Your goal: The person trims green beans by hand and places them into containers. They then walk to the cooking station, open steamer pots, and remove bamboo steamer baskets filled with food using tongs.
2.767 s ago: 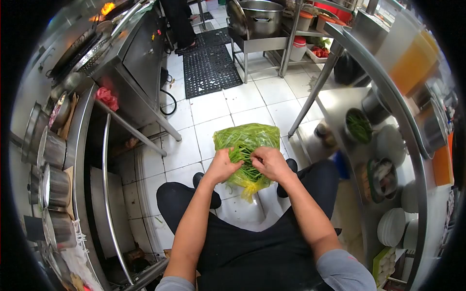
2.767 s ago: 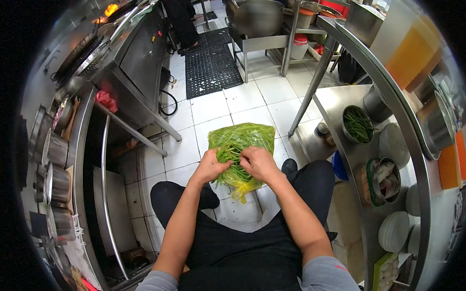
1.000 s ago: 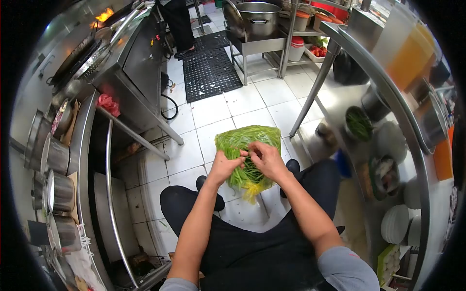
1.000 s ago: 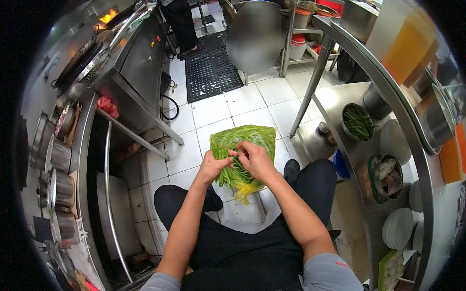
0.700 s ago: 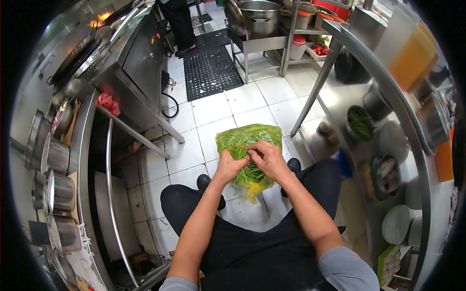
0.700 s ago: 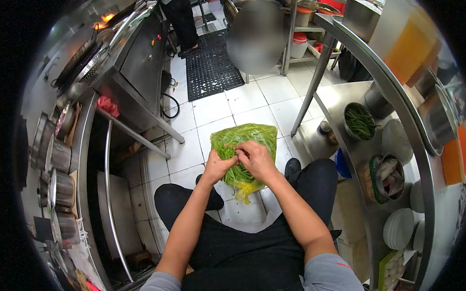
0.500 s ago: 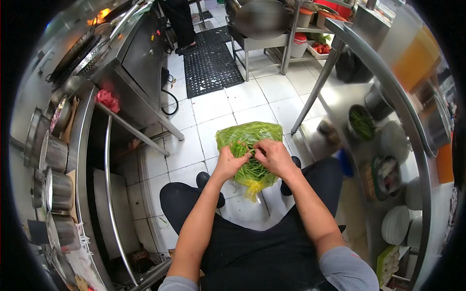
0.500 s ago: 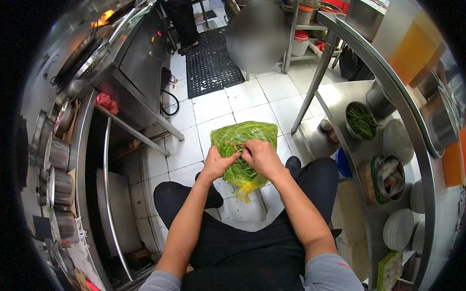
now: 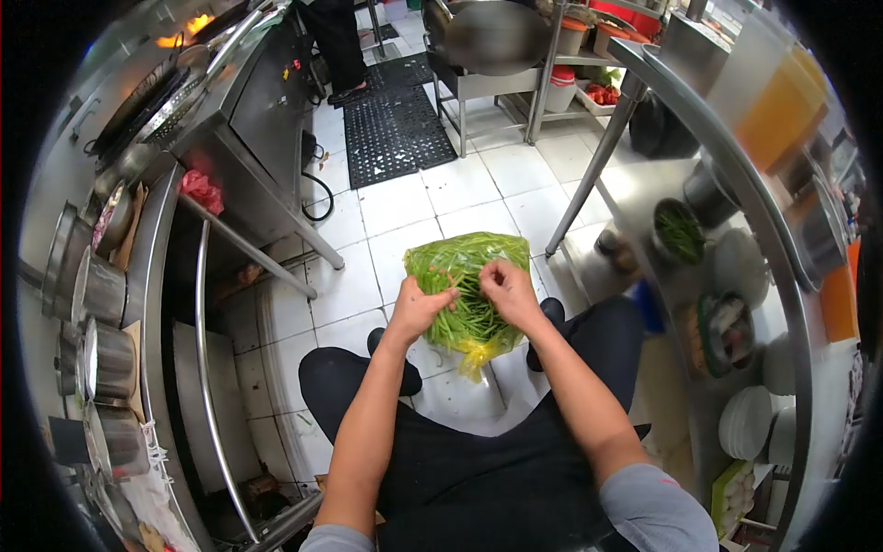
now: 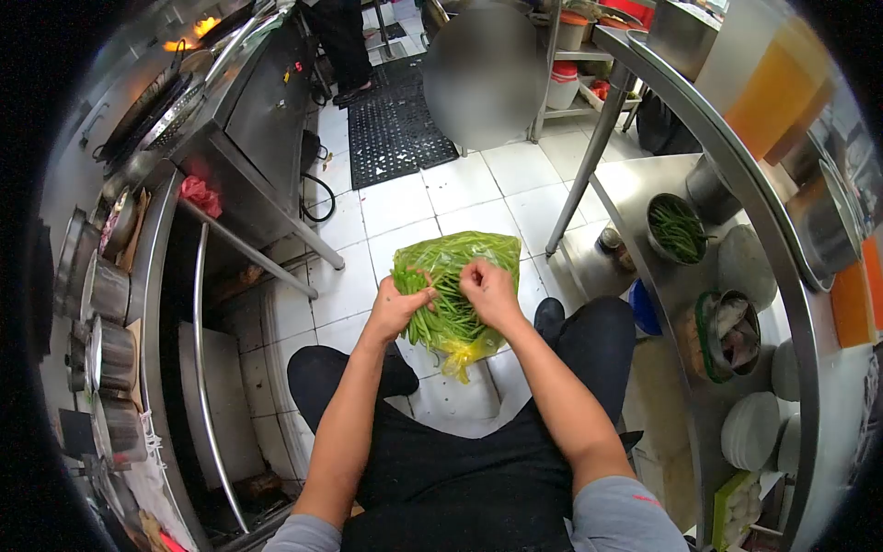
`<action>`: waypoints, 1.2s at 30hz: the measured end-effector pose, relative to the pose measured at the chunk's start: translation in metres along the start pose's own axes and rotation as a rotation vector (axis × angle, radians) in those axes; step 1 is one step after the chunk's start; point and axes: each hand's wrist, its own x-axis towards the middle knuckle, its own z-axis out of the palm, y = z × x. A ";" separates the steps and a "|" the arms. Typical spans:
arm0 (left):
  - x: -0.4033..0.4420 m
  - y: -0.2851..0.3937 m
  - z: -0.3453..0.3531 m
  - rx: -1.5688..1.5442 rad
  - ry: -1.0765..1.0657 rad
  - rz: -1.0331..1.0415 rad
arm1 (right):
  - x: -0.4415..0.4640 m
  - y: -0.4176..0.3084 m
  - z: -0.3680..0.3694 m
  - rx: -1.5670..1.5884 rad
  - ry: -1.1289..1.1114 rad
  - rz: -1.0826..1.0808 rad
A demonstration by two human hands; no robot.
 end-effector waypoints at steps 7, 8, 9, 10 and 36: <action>0.003 0.006 -0.012 -0.166 0.224 0.002 | -0.012 0.011 0.013 0.175 -0.435 0.138; 0.003 0.006 -0.012 -0.165 0.225 0.002 | -0.013 0.011 0.017 0.193 -0.494 0.173; 0.002 0.008 -0.011 -0.186 0.231 0.001 | -0.016 0.008 0.022 0.191 -0.374 0.110; 0.001 0.009 -0.010 -0.208 0.239 -0.002 | -0.016 0.006 0.021 0.192 -0.376 0.113; 0.001 -0.005 0.013 -0.177 0.078 -0.048 | -0.008 -0.003 -0.014 -0.171 -0.186 -0.019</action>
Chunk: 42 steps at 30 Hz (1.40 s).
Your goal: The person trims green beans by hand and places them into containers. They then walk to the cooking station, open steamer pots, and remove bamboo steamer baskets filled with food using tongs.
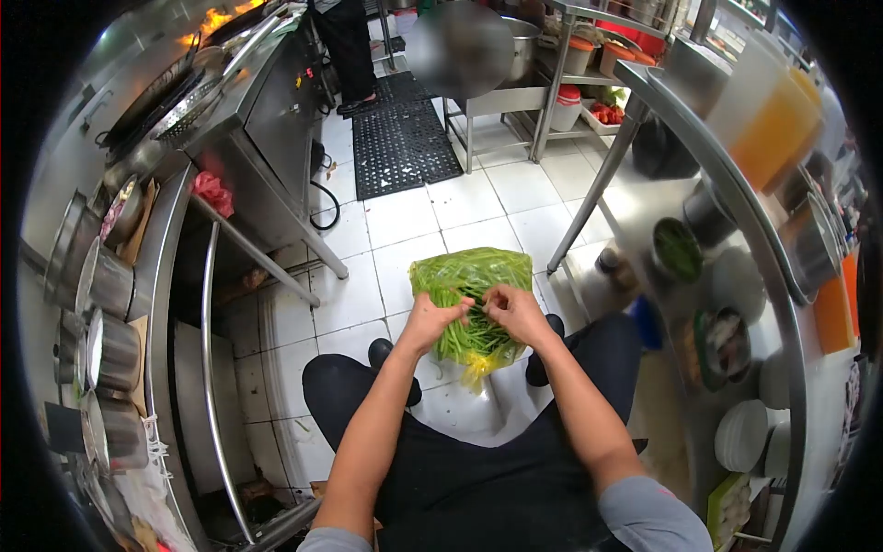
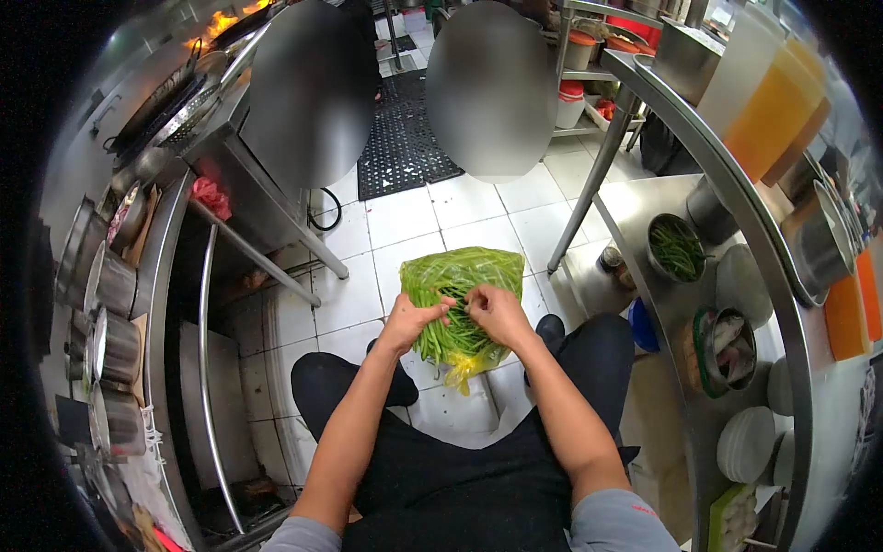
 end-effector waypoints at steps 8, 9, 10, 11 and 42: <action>0.006 -0.025 -0.013 0.326 -0.091 -0.040 | 0.005 -0.008 0.012 -0.023 0.000 -0.149; 0.008 -0.024 -0.015 0.344 -0.134 -0.044 | 0.003 -0.009 0.007 -0.115 -0.042 -0.149; 0.004 -0.006 -0.008 0.436 -0.112 -0.035 | 0.004 -0.004 0.009 -0.156 -0.059 -0.196; -0.002 0.013 0.001 0.526 -0.116 -0.042 | 0.005 -0.002 0.011 -0.147 -0.095 -0.184; -0.005 0.023 -0.014 0.016 0.108 0.067 | 0.007 0.013 0.051 0.174 0.183 0.027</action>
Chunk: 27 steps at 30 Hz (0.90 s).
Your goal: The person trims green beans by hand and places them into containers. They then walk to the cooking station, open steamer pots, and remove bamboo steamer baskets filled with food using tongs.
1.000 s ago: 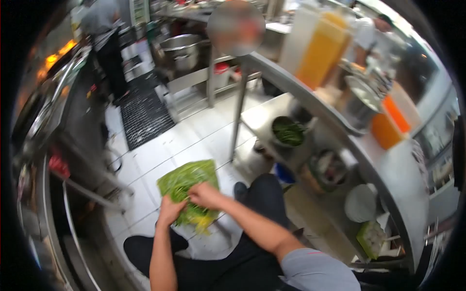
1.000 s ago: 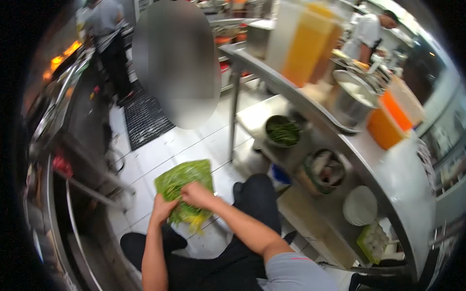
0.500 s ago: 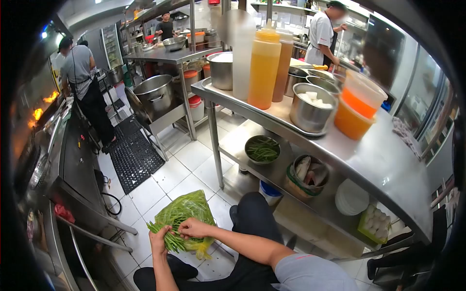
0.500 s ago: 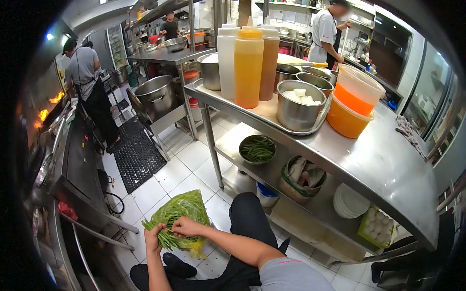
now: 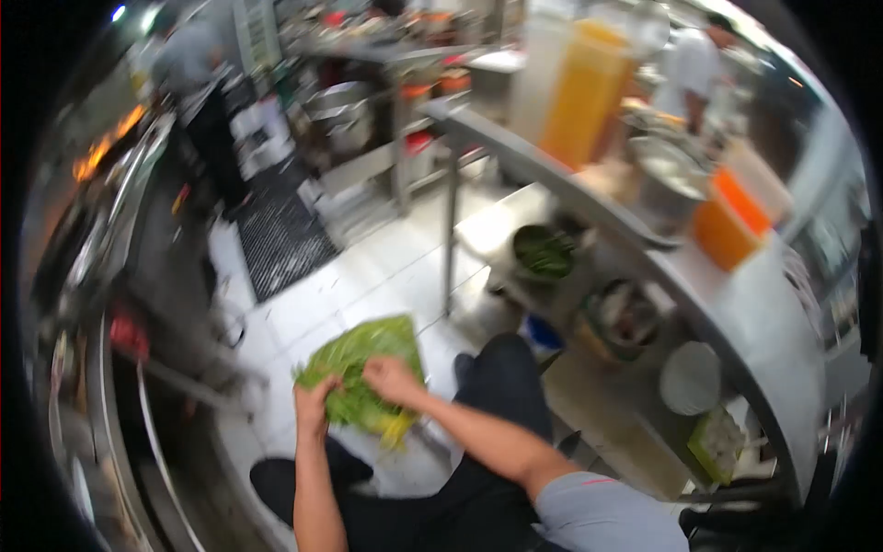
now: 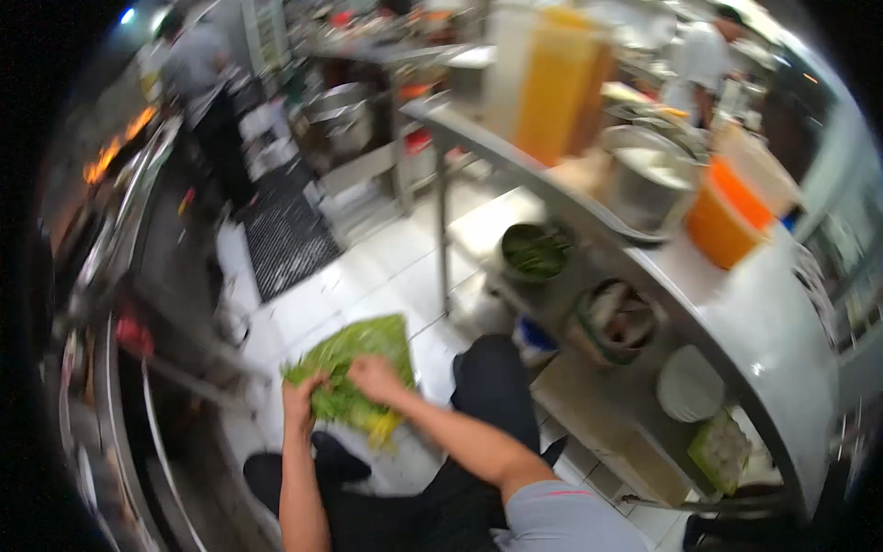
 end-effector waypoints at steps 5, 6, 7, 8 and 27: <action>0.006 0.000 -0.027 -0.164 0.149 -0.008 | 0.004 -0.002 -0.031 -0.402 -0.240 0.010; 0.006 0.001 -0.027 -0.214 0.143 0.000 | 0.001 -0.001 -0.032 -0.397 -0.171 -0.055; 0.005 0.005 -0.027 -0.234 0.117 -0.030 | -0.003 0.001 -0.028 -0.392 -0.192 -0.059; 0.004 0.010 -0.027 -0.255 0.084 -0.059 | -0.008 0.003 -0.025 -0.460 -0.178 -0.147; 0.009 0.000 -0.025 -0.139 0.008 -0.051 | -0.008 0.008 0.011 -0.574 0.087 -0.365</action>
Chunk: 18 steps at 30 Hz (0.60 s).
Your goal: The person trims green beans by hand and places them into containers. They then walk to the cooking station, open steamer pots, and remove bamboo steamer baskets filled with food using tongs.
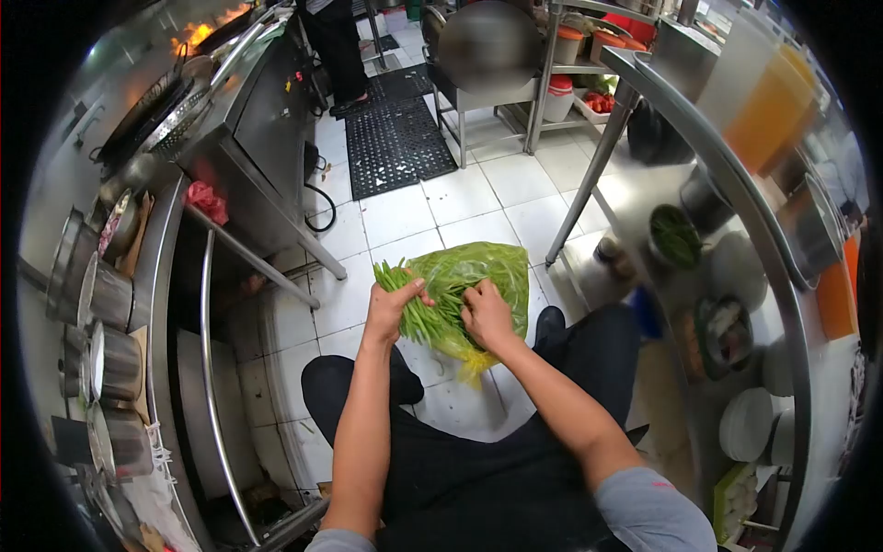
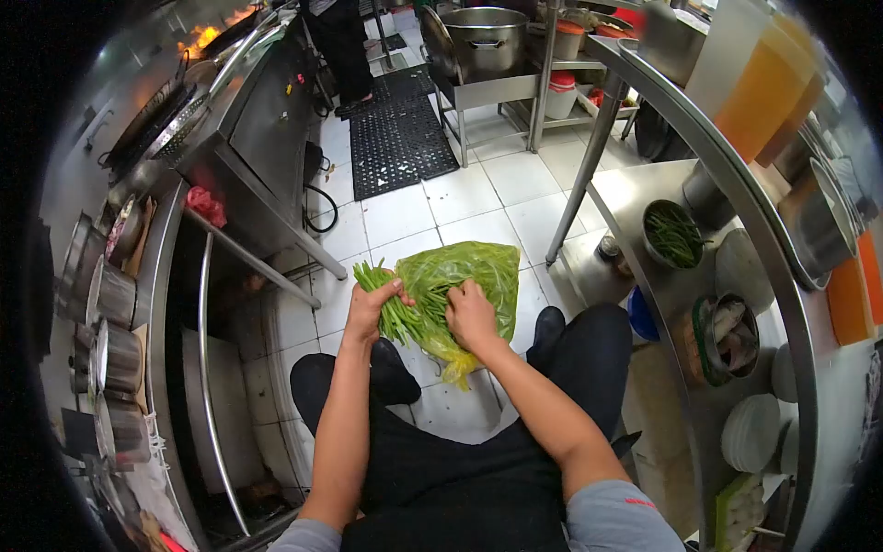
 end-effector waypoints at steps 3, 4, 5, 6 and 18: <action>-0.002 -0.002 0.002 0.005 -0.008 0.013 | 0.007 -0.013 -0.025 0.298 -0.040 0.066; -0.003 -0.002 0.003 0.032 -0.024 0.001 | 0.008 -0.016 -0.032 0.510 -0.142 0.177; -0.003 -0.002 0.005 0.058 -0.043 -0.012 | 0.009 -0.019 -0.036 0.508 -0.137 0.177; -0.004 -0.004 0.008 0.121 -0.055 -0.025 | 0.008 -0.022 -0.040 0.627 -0.180 0.223; -0.007 -0.006 0.020 0.244 -0.118 0.003 | 0.008 -0.019 -0.029 0.890 -0.274 0.265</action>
